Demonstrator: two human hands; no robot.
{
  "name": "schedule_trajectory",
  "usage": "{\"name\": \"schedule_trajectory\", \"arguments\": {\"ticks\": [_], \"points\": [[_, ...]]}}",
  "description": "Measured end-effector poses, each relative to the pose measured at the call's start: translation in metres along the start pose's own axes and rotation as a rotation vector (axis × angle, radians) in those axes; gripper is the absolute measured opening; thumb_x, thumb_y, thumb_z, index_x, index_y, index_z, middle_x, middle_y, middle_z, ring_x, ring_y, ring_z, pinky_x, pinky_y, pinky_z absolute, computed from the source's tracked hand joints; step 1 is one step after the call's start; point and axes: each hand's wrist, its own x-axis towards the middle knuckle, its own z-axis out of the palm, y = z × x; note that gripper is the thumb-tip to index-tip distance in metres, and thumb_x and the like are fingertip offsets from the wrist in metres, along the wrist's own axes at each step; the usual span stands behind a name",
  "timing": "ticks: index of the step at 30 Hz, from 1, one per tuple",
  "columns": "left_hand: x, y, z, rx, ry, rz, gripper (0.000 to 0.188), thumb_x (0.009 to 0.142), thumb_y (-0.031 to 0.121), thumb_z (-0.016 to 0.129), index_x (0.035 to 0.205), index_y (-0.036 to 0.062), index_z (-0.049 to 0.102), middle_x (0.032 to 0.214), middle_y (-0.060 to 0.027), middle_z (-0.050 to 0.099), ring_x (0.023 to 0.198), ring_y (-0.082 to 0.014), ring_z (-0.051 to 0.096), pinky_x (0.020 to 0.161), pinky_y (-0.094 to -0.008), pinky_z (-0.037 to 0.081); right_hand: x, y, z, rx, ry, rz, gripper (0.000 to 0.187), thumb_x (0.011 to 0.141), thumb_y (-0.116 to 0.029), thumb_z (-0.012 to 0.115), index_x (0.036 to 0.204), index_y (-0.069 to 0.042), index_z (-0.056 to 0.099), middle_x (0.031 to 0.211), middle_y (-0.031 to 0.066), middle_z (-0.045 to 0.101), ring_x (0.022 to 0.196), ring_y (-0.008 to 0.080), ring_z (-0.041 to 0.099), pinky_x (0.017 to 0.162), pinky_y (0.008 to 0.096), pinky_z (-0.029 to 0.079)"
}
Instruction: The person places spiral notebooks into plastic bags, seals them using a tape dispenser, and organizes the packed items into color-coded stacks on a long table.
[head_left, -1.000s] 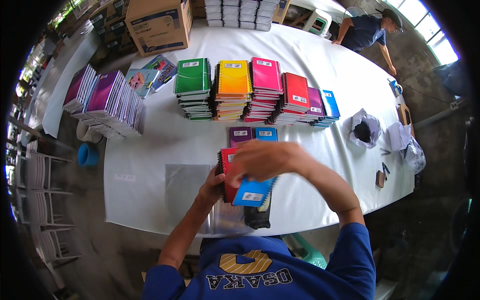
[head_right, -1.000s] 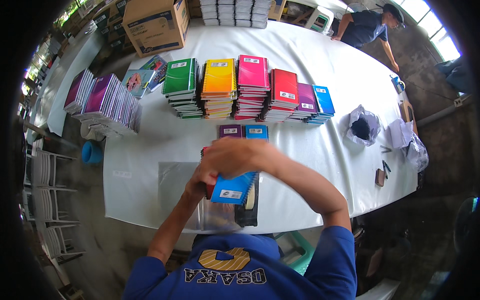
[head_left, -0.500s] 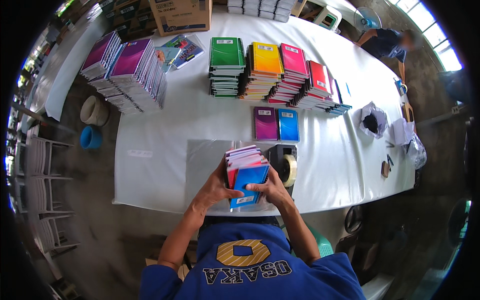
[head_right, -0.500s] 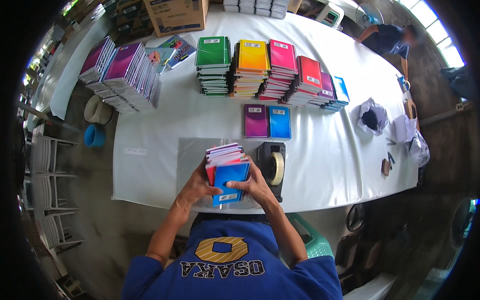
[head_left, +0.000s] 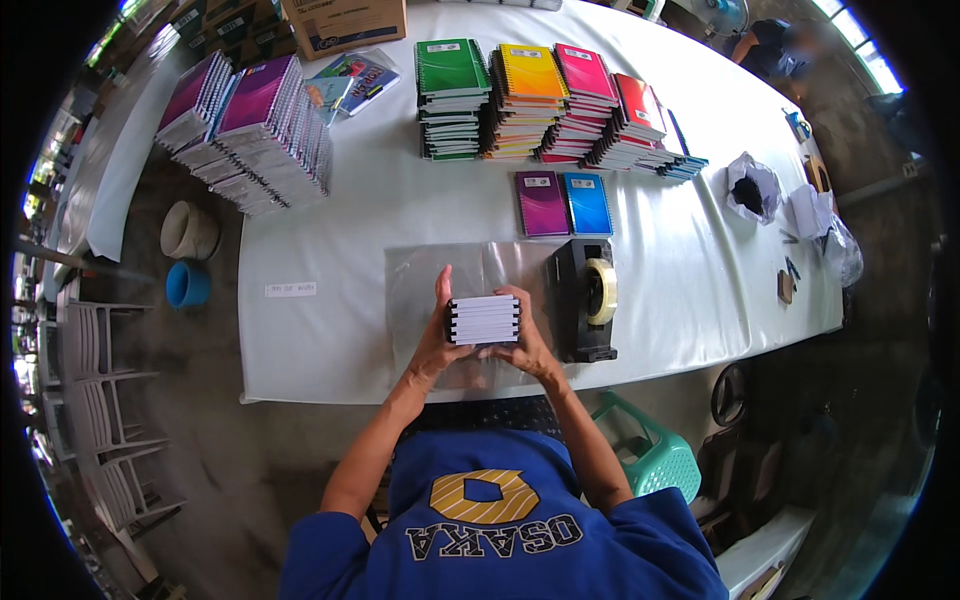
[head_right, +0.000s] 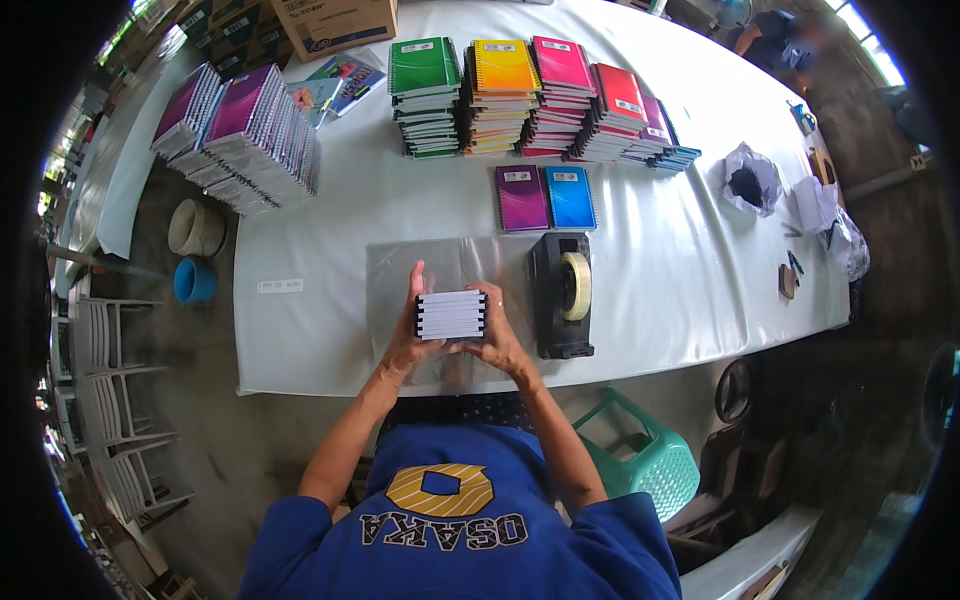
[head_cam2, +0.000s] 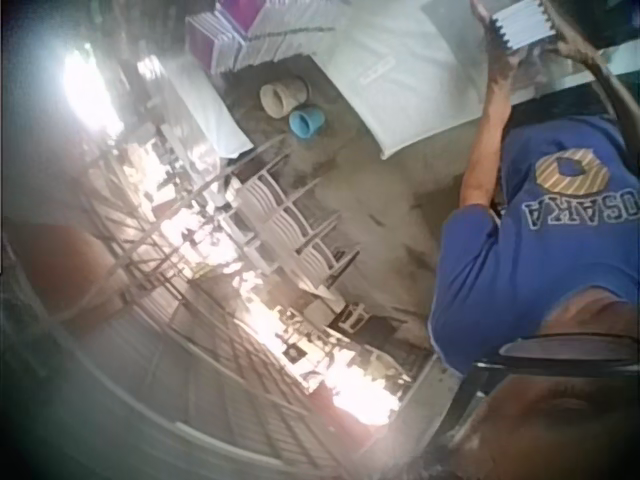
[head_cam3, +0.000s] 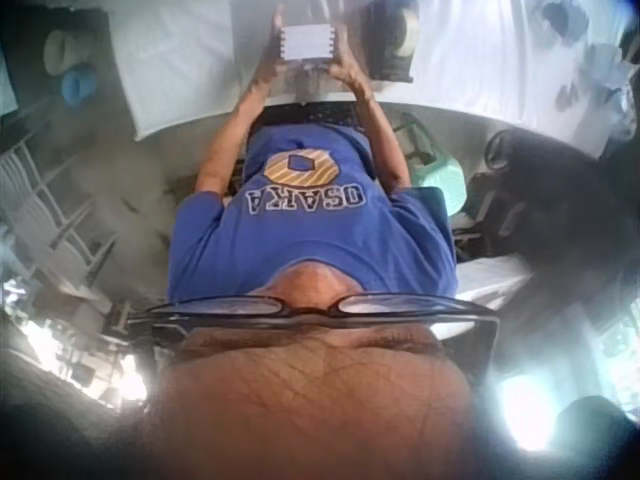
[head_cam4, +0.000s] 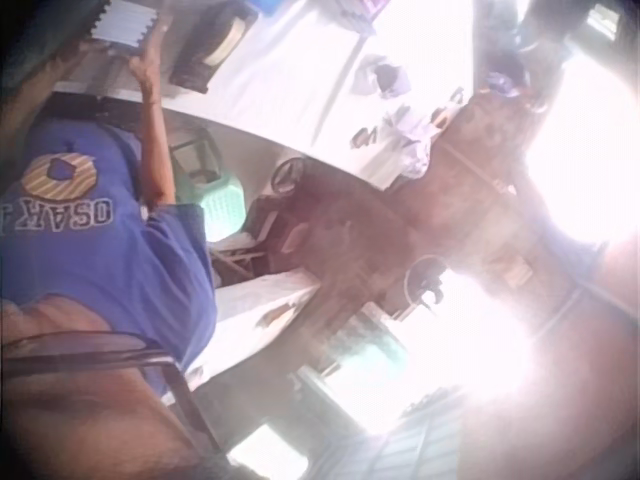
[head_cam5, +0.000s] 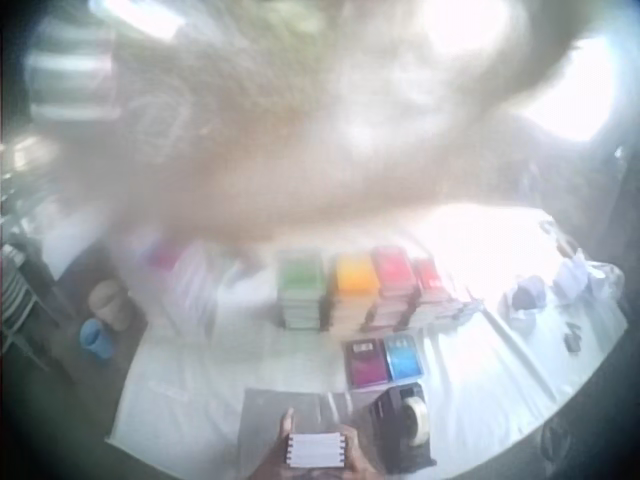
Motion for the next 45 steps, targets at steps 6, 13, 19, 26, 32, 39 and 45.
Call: {"name": "schedule_trajectory", "arguments": {"ticks": [6,13,19,26,32,39,45], "points": [[0.0,0.017,0.01,-0.021,-0.016,-0.178,0.122,0.065,0.015,0.081,0.153,0.009,-0.004,0.153,-0.0162,0.024,0.144,-0.0279,0.021,0.116,-0.0423,0.015,0.006,-0.01,0.001,-0.107,0.006,-0.029,0.098,0.06,-0.02,0.09,0.136,-0.003,0.03,0.132,0.0157,0.041,0.125,0.0315,0.043,0.106,0.0416,0.035],[0.012,0.023,-0.046,-0.071,-0.339,-0.18,0.115,0.069,0.039,0.082,0.153,0.0082,0.01,0.158,-0.0162,0.015,0.146,-0.0323,0.011,0.116,-0.0484,0.011,0.005,-0.012,-0.007,-0.161,-0.082,0.052,0.088,0.066,-0.016,0.086,0.134,-0.003,0.032,0.126,0.0155,0.046,0.12,0.0304,0.048,0.102,0.0389,0.039],[0.058,0.071,-0.042,-0.031,-0.217,-0.329,0.106,0.072,0.041,0.079,0.153,0.0122,0.017,0.156,-0.0162,0.024,0.146,-0.0325,0.014,0.116,-0.0511,0.009,0.006,-0.014,-0.004,-0.138,-0.072,0.022,0.086,0.066,-0.015,0.086,0.133,-0.004,0.033,0.123,0.0153,0.049,0.119,0.0302,0.05,0.1,0.039,0.041],[0.075,0.073,-0.038,0.078,-0.398,-0.306,0.103,0.068,0.018,0.081,0.152,0.0124,0.022,0.153,-0.0187,0.027,0.145,-0.0306,0.016,0.118,-0.045,0.01,0.006,-0.011,-0.004,-0.129,-0.069,0.037,0.085,0.065,-0.011,0.085,0.132,-0.005,0.032,0.122,0.0149,0.049,0.118,0.0305,0.05,0.099,0.0395,0.041],[0.076,0.068,-0.037,0.183,-0.455,-0.245,0.105,0.065,0.021,0.082,0.151,0.0115,0.023,0.154,-0.0134,0.028,0.146,-0.0278,0.017,0.118,-0.0417,0.01,0.006,-0.01,-0.004,-0.126,-0.071,0.033,0.087,0.064,-0.011,0.086,0.132,-0.005,0.032,0.123,0.015,0.048,0.118,0.0316,0.05,0.1,0.0403,0.042],[0.075,0.07,-0.035,0.309,-0.512,-0.235,0.109,0.06,0.026,0.084,0.151,0.0098,0.025,0.156,-0.0079,0.027,0.146,-0.0275,0.016,0.119,-0.0421,0.011,0.006,-0.011,-0.004,-0.112,-0.065,0.036,0.088,0.064,-0.012,0.086,0.132,-0.005,0.031,0.124,0.0156,0.048,0.118,0.0319,0.05,0.099,0.0407,0.042],[0.073,0.083,-0.029,0.349,-0.541,-0.19,0.107,0.06,0.026,0.084,0.15,0.0114,0.027,0.155,-0.0071,0.029,0.146,-0.0272,0.018,0.119,-0.0419,0.012,0.005,-0.01,-0.004,-0.142,-0.07,0.045,0.089,0.063,-0.012,0.086,0.132,-0.005,0.031,0.124,0.0152,0.048,0.119,0.0314,0.049,0.1,0.0406,0.041]]}}
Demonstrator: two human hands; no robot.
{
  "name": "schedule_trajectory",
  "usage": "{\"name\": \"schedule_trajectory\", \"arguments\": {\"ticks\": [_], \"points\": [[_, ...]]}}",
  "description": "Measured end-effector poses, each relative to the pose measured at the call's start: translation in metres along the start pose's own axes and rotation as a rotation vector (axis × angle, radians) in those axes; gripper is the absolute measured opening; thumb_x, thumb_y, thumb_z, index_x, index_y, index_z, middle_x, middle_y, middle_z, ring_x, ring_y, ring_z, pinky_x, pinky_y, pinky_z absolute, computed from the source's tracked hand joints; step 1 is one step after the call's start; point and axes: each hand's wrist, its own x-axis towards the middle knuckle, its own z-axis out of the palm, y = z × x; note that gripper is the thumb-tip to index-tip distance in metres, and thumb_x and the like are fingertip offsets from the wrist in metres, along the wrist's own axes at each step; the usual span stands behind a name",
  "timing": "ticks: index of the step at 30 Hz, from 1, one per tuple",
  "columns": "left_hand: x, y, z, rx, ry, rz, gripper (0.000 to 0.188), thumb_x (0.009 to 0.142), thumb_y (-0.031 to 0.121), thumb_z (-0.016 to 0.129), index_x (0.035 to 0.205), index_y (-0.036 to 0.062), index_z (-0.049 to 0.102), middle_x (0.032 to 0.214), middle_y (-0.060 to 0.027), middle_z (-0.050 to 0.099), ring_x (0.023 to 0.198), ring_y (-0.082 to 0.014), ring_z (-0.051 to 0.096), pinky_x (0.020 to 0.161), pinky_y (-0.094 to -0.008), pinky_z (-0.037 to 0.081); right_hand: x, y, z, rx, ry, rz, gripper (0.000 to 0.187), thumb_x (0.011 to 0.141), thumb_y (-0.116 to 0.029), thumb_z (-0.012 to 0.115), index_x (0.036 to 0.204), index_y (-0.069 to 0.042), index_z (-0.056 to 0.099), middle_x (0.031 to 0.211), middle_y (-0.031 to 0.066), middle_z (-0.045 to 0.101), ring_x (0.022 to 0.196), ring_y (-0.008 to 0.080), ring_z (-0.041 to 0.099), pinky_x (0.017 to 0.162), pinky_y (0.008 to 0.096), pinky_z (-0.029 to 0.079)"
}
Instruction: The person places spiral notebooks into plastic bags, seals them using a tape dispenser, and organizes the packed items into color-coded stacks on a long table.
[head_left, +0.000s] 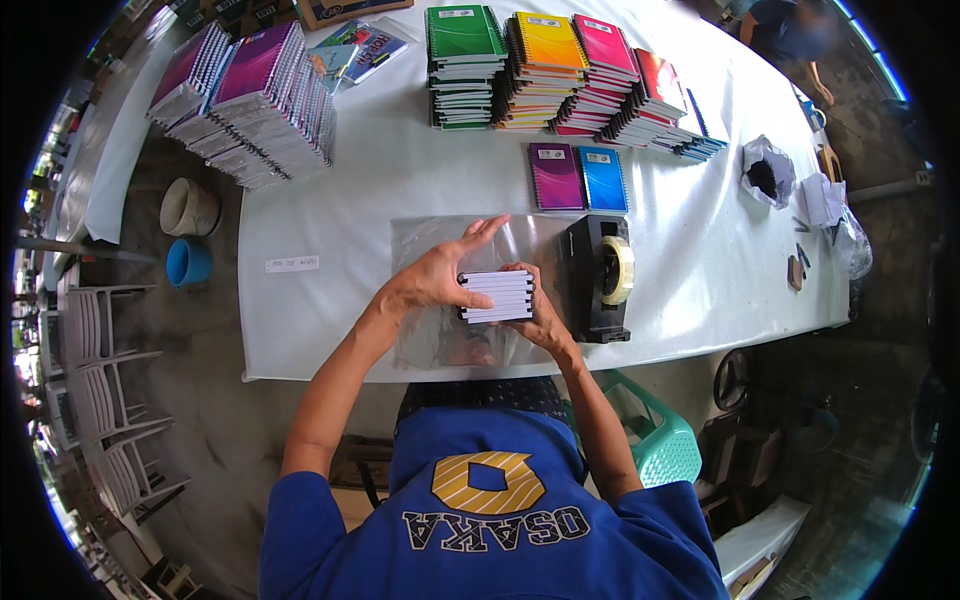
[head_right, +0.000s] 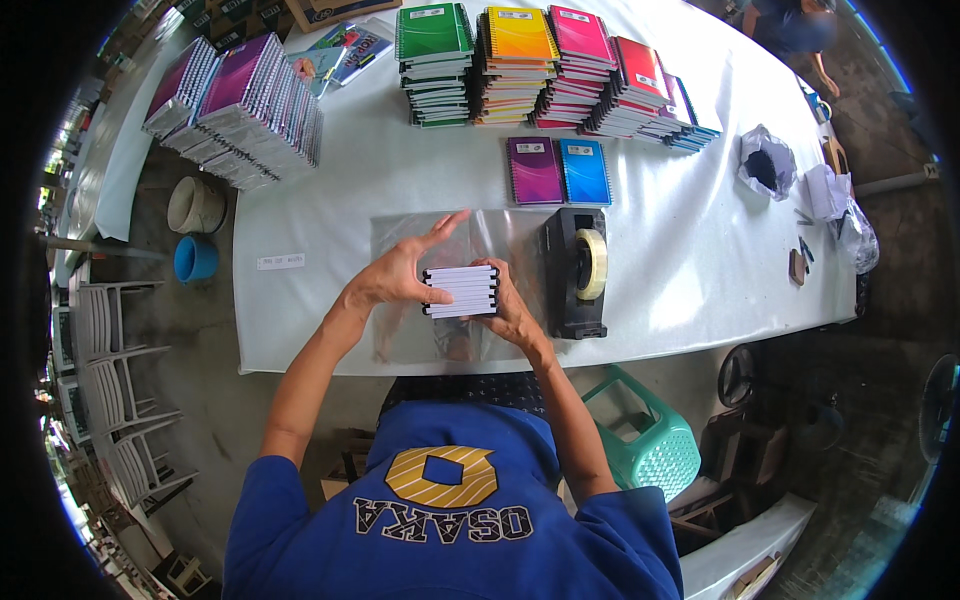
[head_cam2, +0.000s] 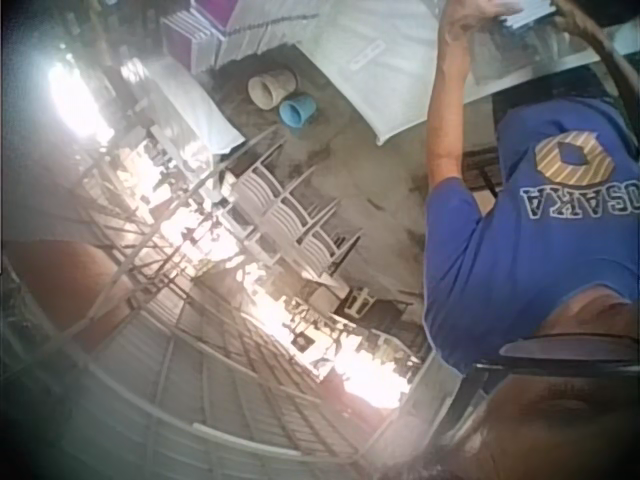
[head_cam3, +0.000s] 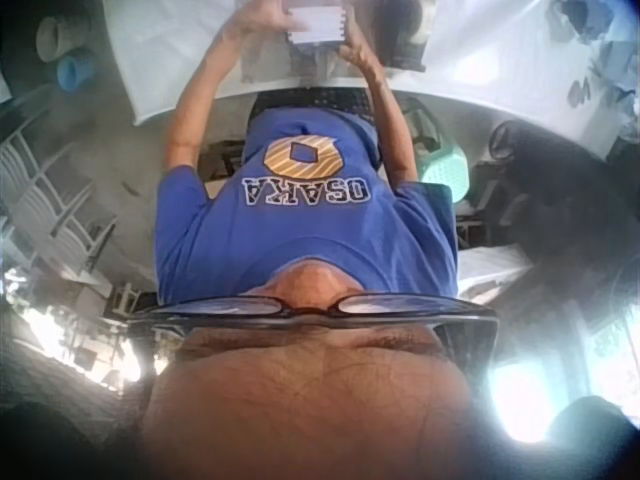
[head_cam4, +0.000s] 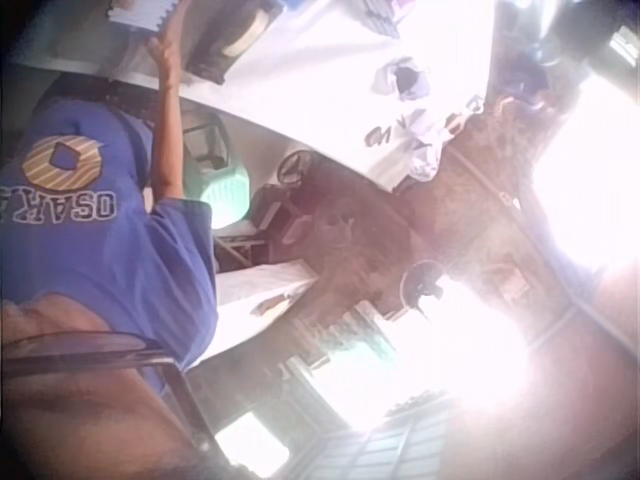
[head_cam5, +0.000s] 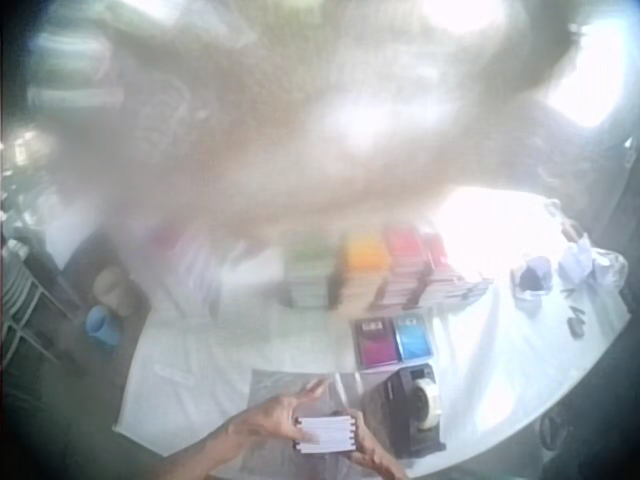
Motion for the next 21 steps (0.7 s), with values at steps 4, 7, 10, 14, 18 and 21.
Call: {"name": "schedule_trajectory", "arguments": {"ticks": [4,7,10,14,18,21], "points": [[-0.006,-0.013,0.004,-0.025,-0.015,-0.039,0.106,0.061,0.029,0.084,0.15,0.012,0.028,0.153,-0.0077,0.033,0.143,-0.0272,0.026,0.118,-0.0416,0.015,0.0,0.001,0.001,0.012,0.008,-0.02,0.087,0.064,-0.012,0.086,0.132,-0.005,0.032,0.123,0.0148,0.048,0.119,0.0305,0.049,0.101,0.0399,0.041],[-0.011,-0.009,0.005,-0.08,-0.002,-0.073,0.107,0.064,0.038,0.085,0.149,0.0082,0.029,0.151,-0.0085,0.036,0.14,-0.026,0.033,0.117,-0.04,0.018,-0.002,-0.003,-0.004,0.05,0.033,0.006,0.086,0.065,-0.013,0.086,0.133,-0.004,0.033,0.123,0.014,0.048,0.119,0.028,0.049,0.101,0.0394,0.04],[-0.031,-0.03,0.008,-0.489,0.122,0.011,0.107,0.071,0.046,0.082,0.151,0.0073,0.023,0.144,-0.0148,0.042,0.135,-0.0246,0.038,0.115,-0.0386,0.023,0.006,-0.022,-0.003,0.348,0.096,0.217,0.078,0.072,-0.02,0.083,0.133,-0.003,0.039,0.123,0.0118,0.052,0.118,0.0236,0.05,0.101,0.0383,0.041],[-0.038,-0.03,0.027,-0.357,0.25,0.06,0.098,0.077,0.03,0.081,0.151,0.0056,0.023,0.144,-0.0153,0.041,0.134,-0.0234,0.038,0.114,-0.0377,0.024,0.008,-0.055,-0.012,0.525,0.064,0.552,0.071,0.075,-0.032,0.081,0.128,0.002,0.048,0.116,0.0148,0.06,0.11,0.0236,0.056,0.099,0.0372,0.042],[-0.041,-0.065,0.043,-0.549,0.255,-0.212,0.09,0.078,0.011,0.077,0.15,0.0013,0.022,0.15,-0.0168,0.032,0.14,-0.0248,0.029,0.114,-0.0354,0.023,0.005,-0.045,-0.007,0.47,0.028,0.738,0.066,0.073,-0.037,0.08,0.117,0.007,0.057,0.104,0.0157,0.066,0.096,0.0232,0.063,0.09,0.0347,0.047],[-0.029,-0.082,0.051,-0.387,0.301,-0.092,0.093,0.078,0.012,0.077,0.149,-0.001,0.019,0.153,-0.0187,0.027,0.141,-0.0249,0.026,0.114,-0.035,0.022,-0.001,-0.022,-0.004,0.368,0.039,0.767,0.068,0.072,-0.038,0.08,0.117,0.008,0.058,0.104,0.0183,0.067,0.095,0.0249,0.065,0.088,0.0345,0.049]]}}
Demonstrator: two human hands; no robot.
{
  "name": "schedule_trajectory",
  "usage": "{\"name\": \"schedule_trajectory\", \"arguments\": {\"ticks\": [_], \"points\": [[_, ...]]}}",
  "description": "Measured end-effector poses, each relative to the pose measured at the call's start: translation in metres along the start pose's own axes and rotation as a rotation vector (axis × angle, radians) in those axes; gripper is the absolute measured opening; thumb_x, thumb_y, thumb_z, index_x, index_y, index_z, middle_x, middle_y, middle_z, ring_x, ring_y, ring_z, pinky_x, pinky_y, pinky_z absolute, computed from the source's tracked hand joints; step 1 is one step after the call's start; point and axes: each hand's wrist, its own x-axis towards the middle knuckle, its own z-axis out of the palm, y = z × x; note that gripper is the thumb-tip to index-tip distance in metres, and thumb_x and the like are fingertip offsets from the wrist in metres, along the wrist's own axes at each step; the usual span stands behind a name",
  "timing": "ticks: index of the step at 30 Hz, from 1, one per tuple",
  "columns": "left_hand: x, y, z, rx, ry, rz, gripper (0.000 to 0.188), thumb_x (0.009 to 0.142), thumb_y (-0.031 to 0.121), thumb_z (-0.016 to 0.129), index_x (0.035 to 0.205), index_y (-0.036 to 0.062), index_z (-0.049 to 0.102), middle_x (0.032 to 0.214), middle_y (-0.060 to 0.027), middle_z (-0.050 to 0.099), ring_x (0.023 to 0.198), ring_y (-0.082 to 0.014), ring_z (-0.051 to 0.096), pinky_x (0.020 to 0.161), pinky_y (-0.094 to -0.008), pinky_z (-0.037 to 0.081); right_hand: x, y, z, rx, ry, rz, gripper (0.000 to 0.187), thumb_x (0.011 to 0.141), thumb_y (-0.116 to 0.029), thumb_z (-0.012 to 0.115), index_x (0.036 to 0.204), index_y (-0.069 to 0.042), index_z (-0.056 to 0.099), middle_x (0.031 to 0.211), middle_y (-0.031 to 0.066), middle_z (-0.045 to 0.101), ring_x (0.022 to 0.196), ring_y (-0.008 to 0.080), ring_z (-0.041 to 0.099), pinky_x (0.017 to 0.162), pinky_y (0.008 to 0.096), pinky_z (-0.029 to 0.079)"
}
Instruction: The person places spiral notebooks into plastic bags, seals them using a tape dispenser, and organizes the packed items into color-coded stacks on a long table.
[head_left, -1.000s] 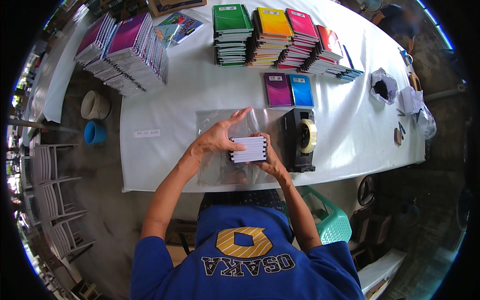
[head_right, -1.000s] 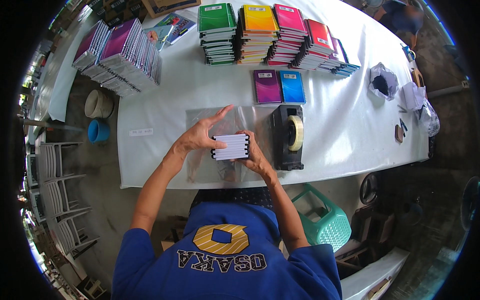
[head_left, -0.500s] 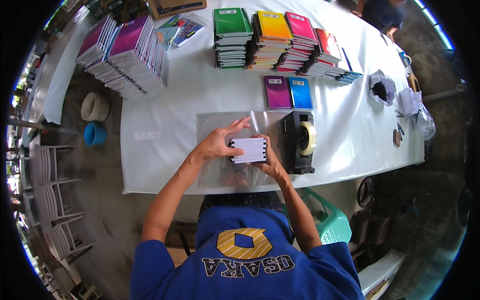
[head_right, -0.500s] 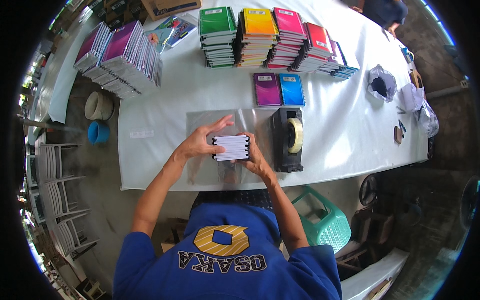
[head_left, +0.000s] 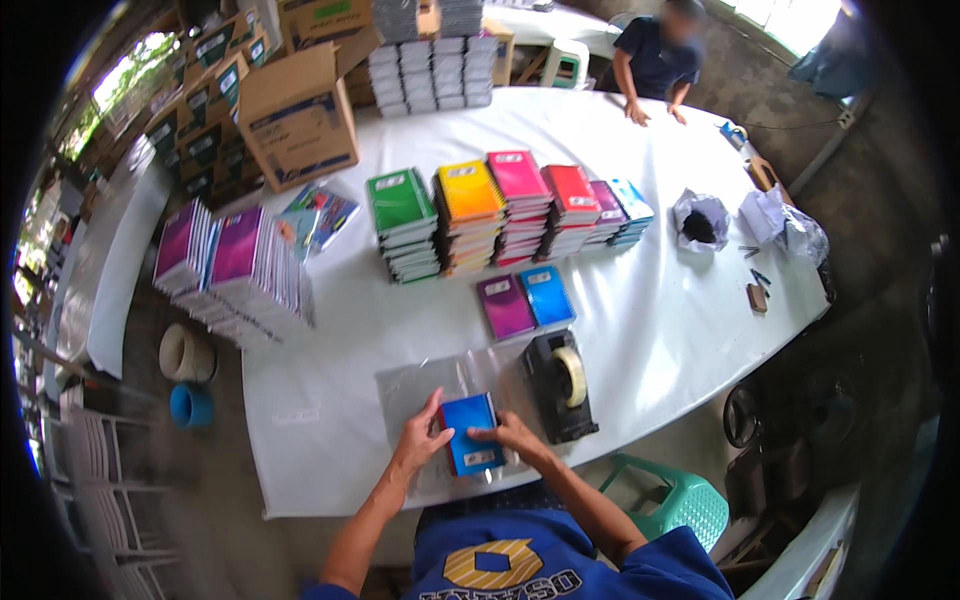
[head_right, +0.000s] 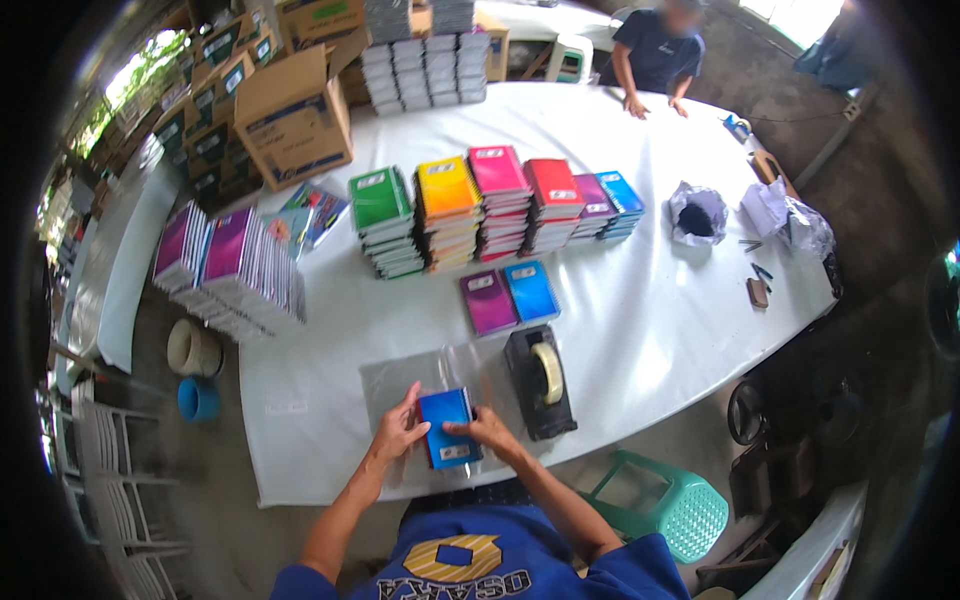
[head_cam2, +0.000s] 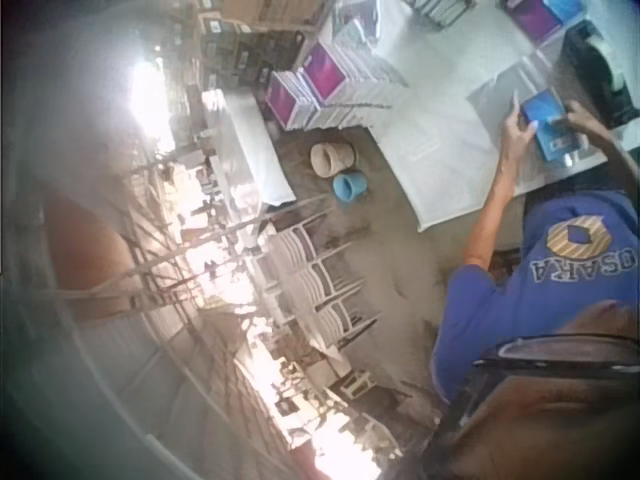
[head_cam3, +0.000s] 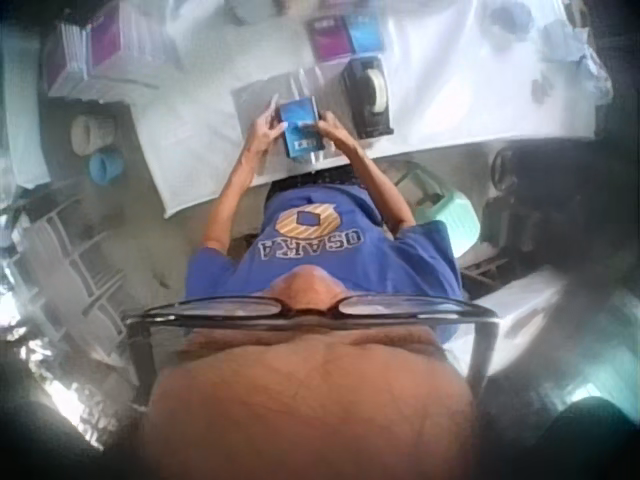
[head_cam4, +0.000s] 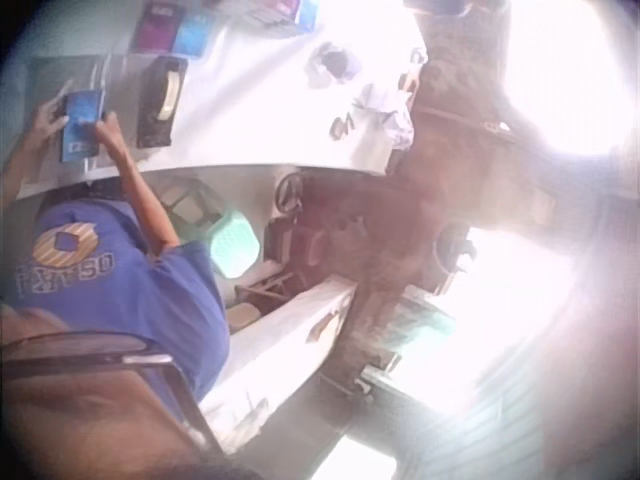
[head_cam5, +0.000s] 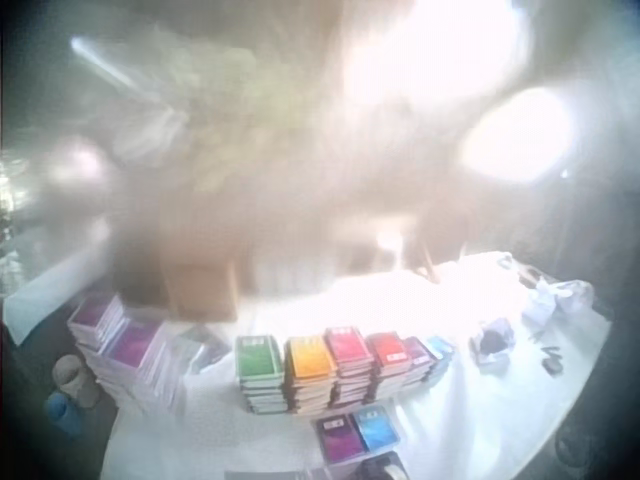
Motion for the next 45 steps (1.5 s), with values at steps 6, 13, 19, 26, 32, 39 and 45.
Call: {"name": "schedule_trajectory", "arguments": {"ticks": [6,13,19,26,32,39,45], "points": [[0.074,0.014,-0.059,0.117,0.289,0.191,0.108,0.075,0.018,0.082,0.151,-0.0012,0.008,0.156,-0.0212,0.018,0.143,-0.0268,0.022,0.116,-0.0355,0.019,-0.018,-0.007,0.0,-0.843,0.221,-0.211,0.069,0.085,-0.053,0.064,0.112,0.01,0.055,0.093,0.0305,0.064,0.095,0.0459,0.062,0.081,0.0462,0.051],[0.184,0.036,-0.168,1.015,0.414,0.014,0.123,0.058,0.034,0.089,0.148,-0.0035,0.014,0.154,-0.025,0.021,0.145,-0.0411,0.01,0.113,-0.0569,0.019,-0.049,-0.128,-0.119,-0.304,0.156,-0.485,0.026,0.088,-0.019,0.068,0.104,0.002,0.066,0.091,0.0114,0.07,0.085,0.0189,0.067,0.077,0.0322,0.053],[0.255,0.034,-0.154,1.306,0.258,-0.12,0.117,0.056,0.05,0.085,0.15,0.0138,0.024,0.154,-0.0231,0.021,0.144,-0.0434,0.009,0.112,-0.063,0.012,0.058,-0.102,-0.25,-0.021,0.513,-0.47,0.037,0.086,-0.015,0.07,0.114,0.007,0.061,0.101,0.0156,0.068,0.092,0.0209,0.067,0.082,0.0306,0.054],[0.27,0.024,-0.156,1.291,0.228,0.024,0.087,0.058,0.053,0.082,0.134,0.019,0.053,0.141,-0.0116,0.048,0.138,-0.0354,0.026,0.11,-0.0601,0.015,0.152,-0.089,-0.28,0.467,0.397,-0.342,0.067,0.082,-0.01,0.068,0.133,0.019,0.036,0.119,0.0271,0.059,0.108,0.0285,0.061,0.094,0.0327,0.05],[0.265,0.032,-0.172,1.173,0.106,0.073,0.062,0.065,0.043,0.082,0.118,0.0157,0.064,0.119,-0.0064,0.065,0.115,-0.0284,0.054,0.104,-0.0441,0.035,0.184,-0.119,-0.249,0.657,0.296,-0.35,0.034,0.088,-0.002,0.059,0.118,0.013,0.055,0.117,0.0158,0.061,0.105,0.0215,0.059,0.093,0.0296,0.046],[0.277,0.053,-0.137,0.894,0.098,-0.017,0.055,0.069,0.027,0.084,0.116,0.0054,0.063,0.11,-0.0106,0.068,0.101,-0.0269,0.063,0.09,-0.0391,0.048,0.185,-0.124,-0.254,0.811,0.343,-0.326,0.034,0.083,0.002,0.06,0.115,0.013,0.057,0.112,0.0145,0.063,0.1,0.0187,0.059,0.09,0.0288,0.046],[0.282,0.042,-0.142,0.89,0.119,-0.021,0.056,0.067,0.024,0.085,0.115,0.0054,0.064,0.108,-0.0091,0.068,0.098,-0.0242,0.063,0.088,-0.0373,0.049,0.19,-0.128,-0.25,0.848,0.338,-0.338,0.032,0.084,0.003,0.06,0.113,0.014,0.056,0.113,0.016,0.062,0.1,0.0208,0.06,0.092,0.031,0.047]]}}
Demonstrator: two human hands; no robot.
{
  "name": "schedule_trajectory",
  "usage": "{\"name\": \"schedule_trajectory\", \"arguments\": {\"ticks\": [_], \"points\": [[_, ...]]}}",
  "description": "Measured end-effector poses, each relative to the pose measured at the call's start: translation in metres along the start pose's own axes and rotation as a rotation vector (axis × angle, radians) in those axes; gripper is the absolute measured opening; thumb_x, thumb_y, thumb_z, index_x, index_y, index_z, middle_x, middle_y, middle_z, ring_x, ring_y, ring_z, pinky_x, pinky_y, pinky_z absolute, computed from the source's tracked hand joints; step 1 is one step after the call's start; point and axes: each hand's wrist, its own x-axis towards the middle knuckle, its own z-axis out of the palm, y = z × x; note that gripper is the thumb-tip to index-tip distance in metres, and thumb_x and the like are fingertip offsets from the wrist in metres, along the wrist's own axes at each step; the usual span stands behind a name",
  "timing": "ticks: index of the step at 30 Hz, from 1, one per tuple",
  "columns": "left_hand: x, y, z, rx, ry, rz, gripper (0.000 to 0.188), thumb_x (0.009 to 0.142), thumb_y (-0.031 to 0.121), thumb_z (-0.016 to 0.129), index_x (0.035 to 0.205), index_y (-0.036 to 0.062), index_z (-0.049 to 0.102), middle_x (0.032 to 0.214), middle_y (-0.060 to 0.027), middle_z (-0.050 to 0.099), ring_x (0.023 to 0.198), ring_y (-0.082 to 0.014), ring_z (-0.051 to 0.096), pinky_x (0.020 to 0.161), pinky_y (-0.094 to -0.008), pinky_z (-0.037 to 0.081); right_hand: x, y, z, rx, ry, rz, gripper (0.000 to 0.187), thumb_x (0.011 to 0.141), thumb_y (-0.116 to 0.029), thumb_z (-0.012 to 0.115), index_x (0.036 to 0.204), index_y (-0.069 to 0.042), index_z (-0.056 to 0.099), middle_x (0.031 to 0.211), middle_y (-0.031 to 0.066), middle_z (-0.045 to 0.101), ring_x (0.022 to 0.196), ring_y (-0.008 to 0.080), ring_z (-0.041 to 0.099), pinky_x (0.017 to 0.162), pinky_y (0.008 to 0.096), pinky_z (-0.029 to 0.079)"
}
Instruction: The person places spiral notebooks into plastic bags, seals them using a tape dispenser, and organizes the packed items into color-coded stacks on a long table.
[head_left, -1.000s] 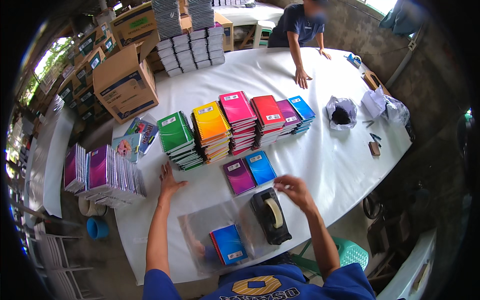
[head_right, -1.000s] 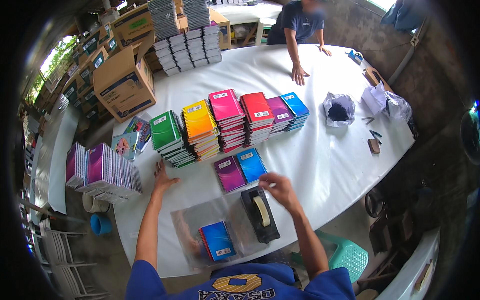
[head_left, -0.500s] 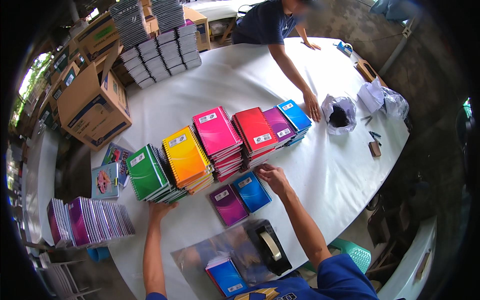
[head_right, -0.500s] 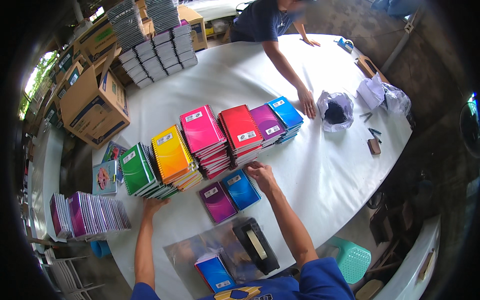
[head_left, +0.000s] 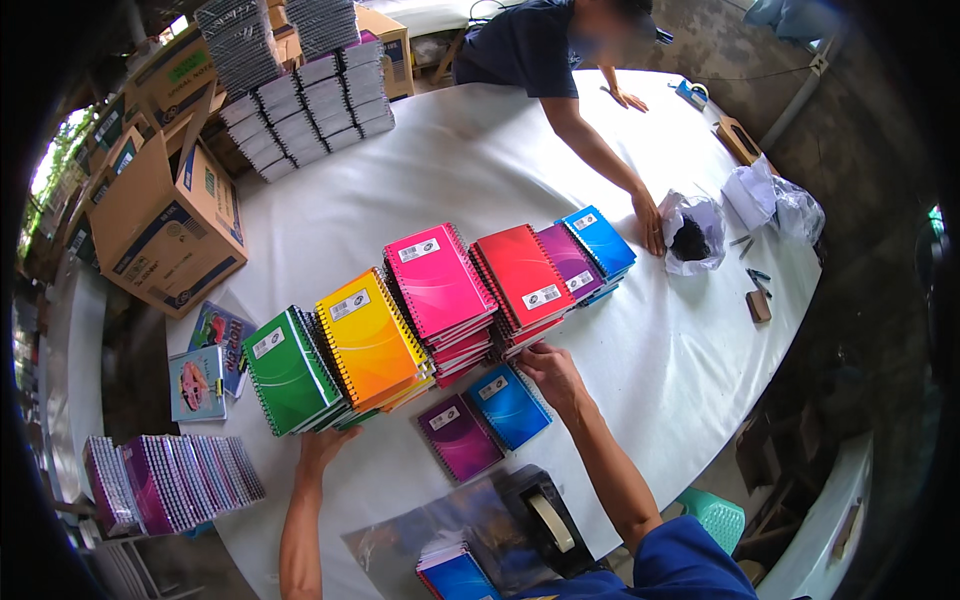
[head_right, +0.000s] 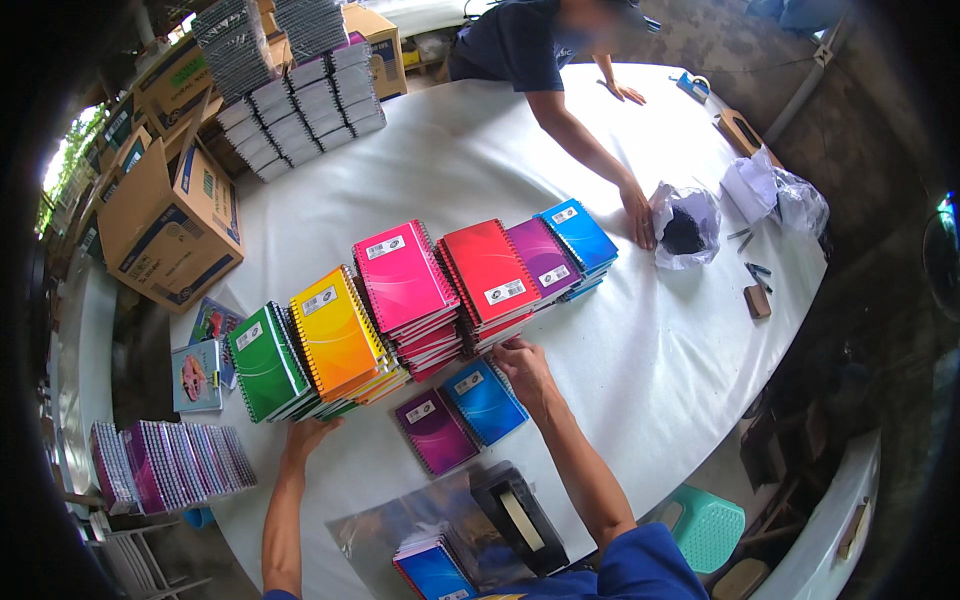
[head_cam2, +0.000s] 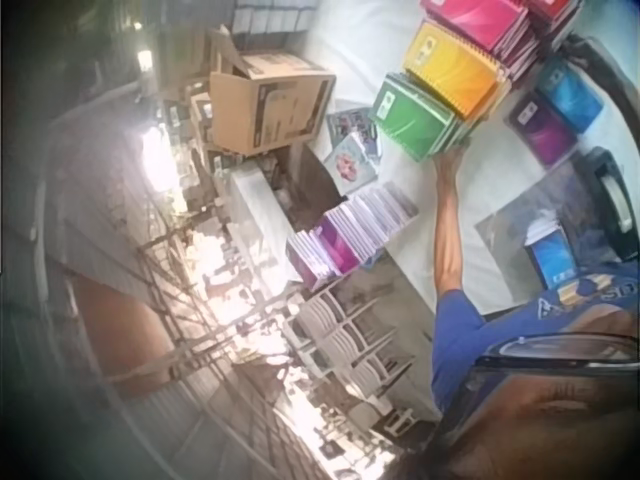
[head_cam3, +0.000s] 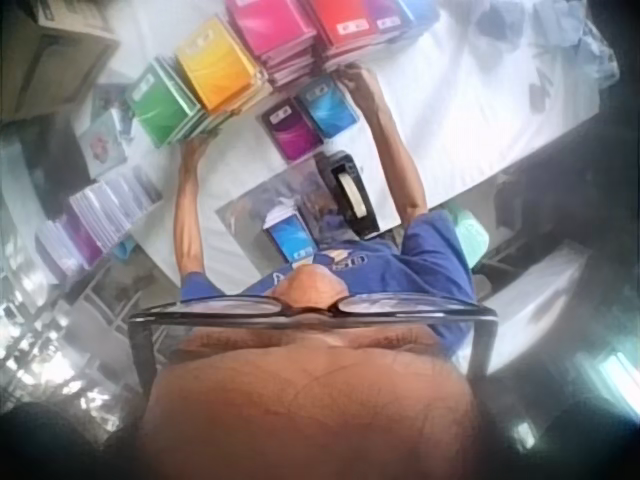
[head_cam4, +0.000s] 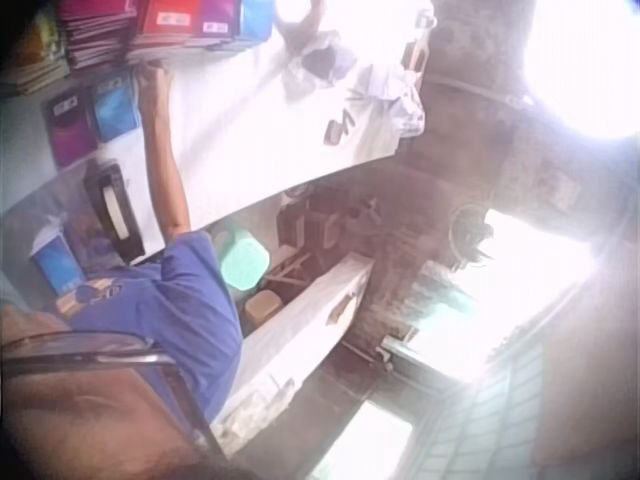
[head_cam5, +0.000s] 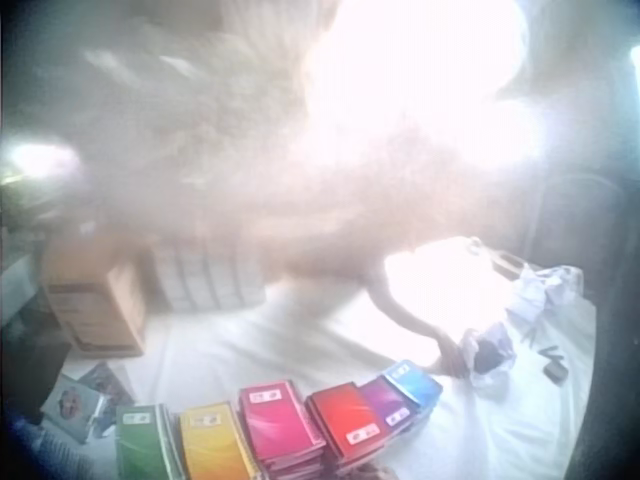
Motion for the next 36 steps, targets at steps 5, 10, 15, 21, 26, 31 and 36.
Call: {"name": "schedule_trajectory", "arguments": {"ticks": [5,10,15,21,26,31,36], "points": [[0.003,0.0,0.0,0.1,-0.008,0.038,0.057,0.067,0.024,0.085,0.117,0.006,0.063,0.111,-0.0091,0.067,0.102,-0.0248,0.061,0.092,-0.0383,0.046,-0.002,-0.005,0.001,0.037,-0.015,0.001,0.03,0.085,0.002,0.06,0.113,0.013,0.056,0.113,0.0146,0.061,0.101,0.021,0.059,0.092,0.0324,0.045],[0.016,-0.005,0.008,-0.002,-0.057,-0.026,0.059,0.069,0.024,0.084,0.12,0.0052,0.061,0.115,-0.0097,0.066,0.107,-0.0253,0.058,0.095,-0.0391,0.043,0.003,-0.011,0.002,0.028,0.001,-0.017,0.028,0.086,0.001,0.059,0.111,0.012,0.056,0.111,0.0127,0.06,0.101,0.0196,0.057,0.089,0.0325,0.044],[0.044,-0.027,0.019,0.136,-0.029,0.049,0.058,0.067,0.027,0.084,0.119,0.0104,0.062,0.115,-0.0101,0.065,0.108,-0.0288,0.057,0.096,-0.0422,0.043,0.028,-0.018,-0.005,0.025,-0.025,-0.039,0.022,0.087,-0.001,0.059,0.106,0.01,0.06,0.108,0.011,0.06,0.095,0.0182,0.055,0.087,0.032,0.043],[0.079,0.014,0.026,0.066,0.01,0.131,0.061,0.063,0.019,0.086,0.117,0.0069,0.061,0.113,-0.0143,0.064,0.104,-0.0318,0.058,0.093,-0.0432,0.044,0.059,-0.034,-0.03,0.004,0.016,-0.071,0.01,0.082,0.001,0.061,0.091,0.006,0.063,0.098,0.0095,0.061,0.091,0.019,0.056,0.087,0.0357,0.043],[0.104,0.033,0.029,0.054,-0.011,0.164,0.059,0.064,0.015,0.085,0.116,0.0042,0.061,0.113,-0.015,0.063,0.104,-0.0317,0.057,0.094,-0.0423,0.043,0.081,-0.053,-0.04,0.031,0.009,-0.087,0.017,0.082,-0.004,0.063,0.097,0.006,0.063,0.098,0.0113,0.062,0.091,0.0222,0.057,0.09,0.0394,0.042],[0.134,0.031,0.032,-0.016,-0.039,0.156,0.062,0.062,0.018,0.086,0.117,0.0063,0.062,0.118,-0.0157,0.061,0.11,-0.0347,0.052,0.098,-0.0445,0.039,0.097,-0.073,-0.038,0.011,0.0,-0.046,0.025,0.084,-0.005,0.061,0.106,0.007,0.061,0.102,0.0148,0.064,0.094,0.0254,0.059,0.091,0.0413,0.042],[0.167,0.046,0.044,0.104,-0.028,0.245,0.068,0.061,0.02,0.085,0.123,0.0097,0.06,0.126,-0.0145,0.057,0.121,-0.0352,0.044,0.107,-0.0473,0.028,0.121,-0.096,-0.053,0.0,0.063,-0.06,0.023,0.085,-0.003,0.058,0.106,0.005,0.06,0.103,0.0154,0.064,0.092,0.0276,0.061,0.088,0.0414,0.045]]}}
